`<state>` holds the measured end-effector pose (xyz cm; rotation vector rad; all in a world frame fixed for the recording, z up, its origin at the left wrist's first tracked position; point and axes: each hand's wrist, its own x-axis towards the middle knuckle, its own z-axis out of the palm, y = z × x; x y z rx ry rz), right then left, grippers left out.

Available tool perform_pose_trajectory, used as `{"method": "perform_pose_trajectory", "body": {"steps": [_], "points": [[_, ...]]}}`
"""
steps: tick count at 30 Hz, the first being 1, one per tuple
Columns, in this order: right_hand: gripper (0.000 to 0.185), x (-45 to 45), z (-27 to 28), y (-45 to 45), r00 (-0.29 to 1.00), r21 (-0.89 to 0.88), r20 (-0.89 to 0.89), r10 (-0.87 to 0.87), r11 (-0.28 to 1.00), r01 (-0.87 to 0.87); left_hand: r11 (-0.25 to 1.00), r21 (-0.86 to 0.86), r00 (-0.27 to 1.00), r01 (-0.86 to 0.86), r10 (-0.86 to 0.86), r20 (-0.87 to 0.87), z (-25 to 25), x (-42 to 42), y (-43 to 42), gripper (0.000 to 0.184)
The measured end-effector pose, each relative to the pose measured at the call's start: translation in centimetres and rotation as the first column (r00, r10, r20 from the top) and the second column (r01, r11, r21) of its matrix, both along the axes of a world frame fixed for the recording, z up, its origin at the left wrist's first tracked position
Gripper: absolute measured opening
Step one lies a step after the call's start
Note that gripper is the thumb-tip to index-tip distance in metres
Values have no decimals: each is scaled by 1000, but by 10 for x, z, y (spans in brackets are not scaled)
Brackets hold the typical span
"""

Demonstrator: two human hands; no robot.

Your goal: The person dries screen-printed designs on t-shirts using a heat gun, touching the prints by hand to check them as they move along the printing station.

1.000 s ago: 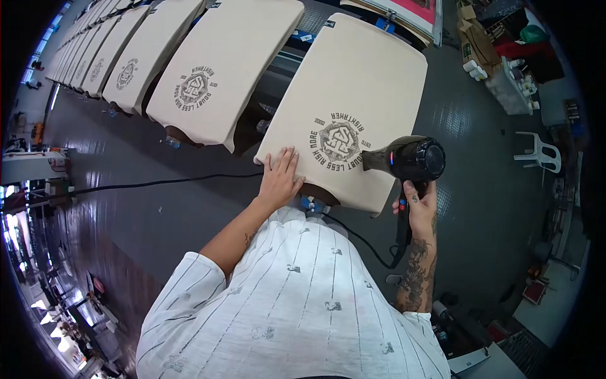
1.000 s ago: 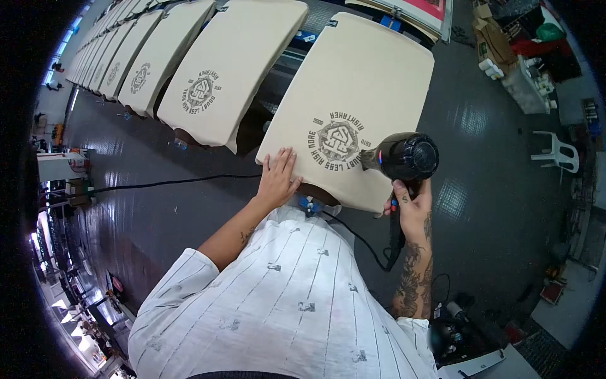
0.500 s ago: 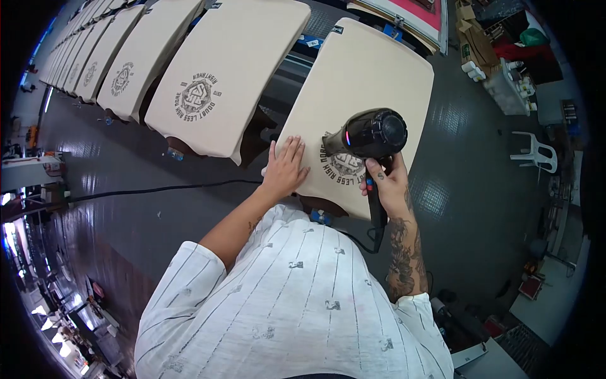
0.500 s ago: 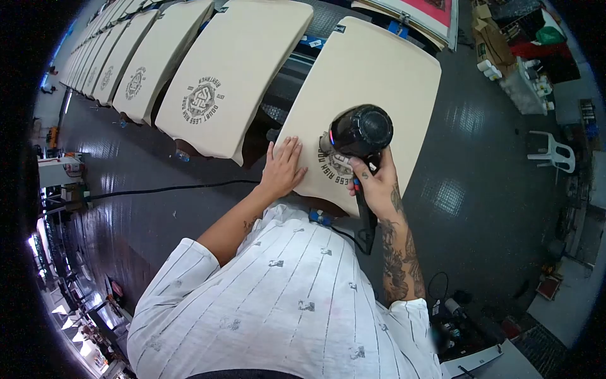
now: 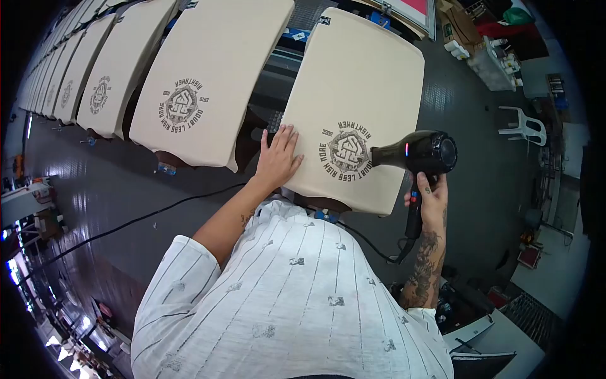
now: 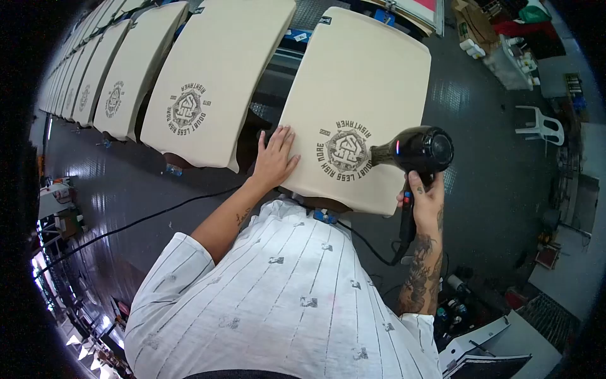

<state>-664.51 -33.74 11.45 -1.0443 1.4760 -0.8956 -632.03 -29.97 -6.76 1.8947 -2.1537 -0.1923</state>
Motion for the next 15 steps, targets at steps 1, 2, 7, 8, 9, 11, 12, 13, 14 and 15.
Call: {"method": "perform_pose_trajectory", "body": {"steps": [1, 2, 7, 8, 9, 11, 12, 13, 14, 15], "points": [[38, -2, 1, 8, 1000, 2, -2, -1, 1000, 1, 1000, 2, 1000, 1, -1, -2, -1, 0, 0, 59], [38, -3, 1, 17, 1000, 30, 7, -2, 1000, 1, 1000, 3, 1000, 15, -15, -2, -2, -1, -1, 59], [37, 17, 4, 41, 992, 84, 103, 77, 993, -86, 996, -14, 995, 87, -87, -42, 2, -8, 1, 60], [37, 27, 5, 42, 991, 94, 110, 77, 992, -88, 995, -4, 995, 97, -98, -25, 2, -10, 3, 60], [37, 36, 4, 42, 991, 95, 112, 78, 991, -89, 994, 6, 994, 107, -107, -7, 2, -10, 4, 59], [38, 52, 2, 38, 977, 76, 155, 143, 985, -156, 994, 6, 994, 106, -106, -3, 3, -9, 7, 59], [37, 61, 2, 34, 973, 65, 175, 152, 984, -166, 994, 6, 994, 107, -107, -4, 3, -9, 8, 60], [37, 68, 1, 31, 972, 66, 177, 156, 983, -170, 995, 8, 995, 103, -102, -2, 4, -8, 9, 60], [37, 76, -1, 27, 971, 66, 176, 164, 982, -178, 995, 9, 996, 94, -94, 3, 4, -6, 11, 60], [37, 83, -2, 21, 970, 66, 175, 171, 980, -185, 996, 11, 996, 87, -87, 8, 5, -4, 11, 61]]}}
